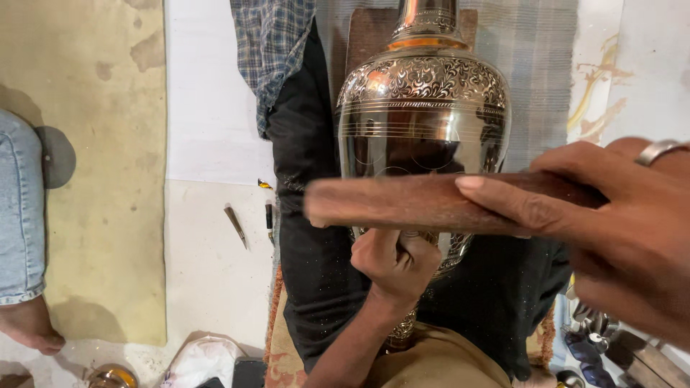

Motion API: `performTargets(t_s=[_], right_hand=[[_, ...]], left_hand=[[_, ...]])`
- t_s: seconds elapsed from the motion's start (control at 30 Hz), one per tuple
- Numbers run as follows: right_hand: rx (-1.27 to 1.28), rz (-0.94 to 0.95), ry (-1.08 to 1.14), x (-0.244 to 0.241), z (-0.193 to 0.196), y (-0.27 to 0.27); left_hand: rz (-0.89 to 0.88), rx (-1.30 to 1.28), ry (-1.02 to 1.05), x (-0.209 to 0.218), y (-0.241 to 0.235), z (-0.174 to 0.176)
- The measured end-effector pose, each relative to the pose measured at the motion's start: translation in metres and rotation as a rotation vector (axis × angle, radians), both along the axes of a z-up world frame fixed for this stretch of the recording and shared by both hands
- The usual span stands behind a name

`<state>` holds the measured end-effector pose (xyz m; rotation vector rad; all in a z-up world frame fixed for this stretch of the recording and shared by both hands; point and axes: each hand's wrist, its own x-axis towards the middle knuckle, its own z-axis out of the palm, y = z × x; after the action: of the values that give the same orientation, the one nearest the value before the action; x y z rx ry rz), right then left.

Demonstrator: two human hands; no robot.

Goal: The person uses a wooden mallet and a metal chisel to engrave a decorative floral pattern onto the surface of a silver-colored metal vase. The person repeatedly taps the chisel against the vase to create the design.

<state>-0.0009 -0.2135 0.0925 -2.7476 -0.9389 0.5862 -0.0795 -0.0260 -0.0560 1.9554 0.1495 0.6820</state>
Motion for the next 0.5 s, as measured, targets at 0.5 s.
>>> performTargets(t_s=[0.5], right_hand=[[-0.079,-0.048,-0.007,-0.0013,-0.0017,0.0085]], left_hand=[[0.099,-0.094,-0.096,0.0035,-0.0001,0.0009]])
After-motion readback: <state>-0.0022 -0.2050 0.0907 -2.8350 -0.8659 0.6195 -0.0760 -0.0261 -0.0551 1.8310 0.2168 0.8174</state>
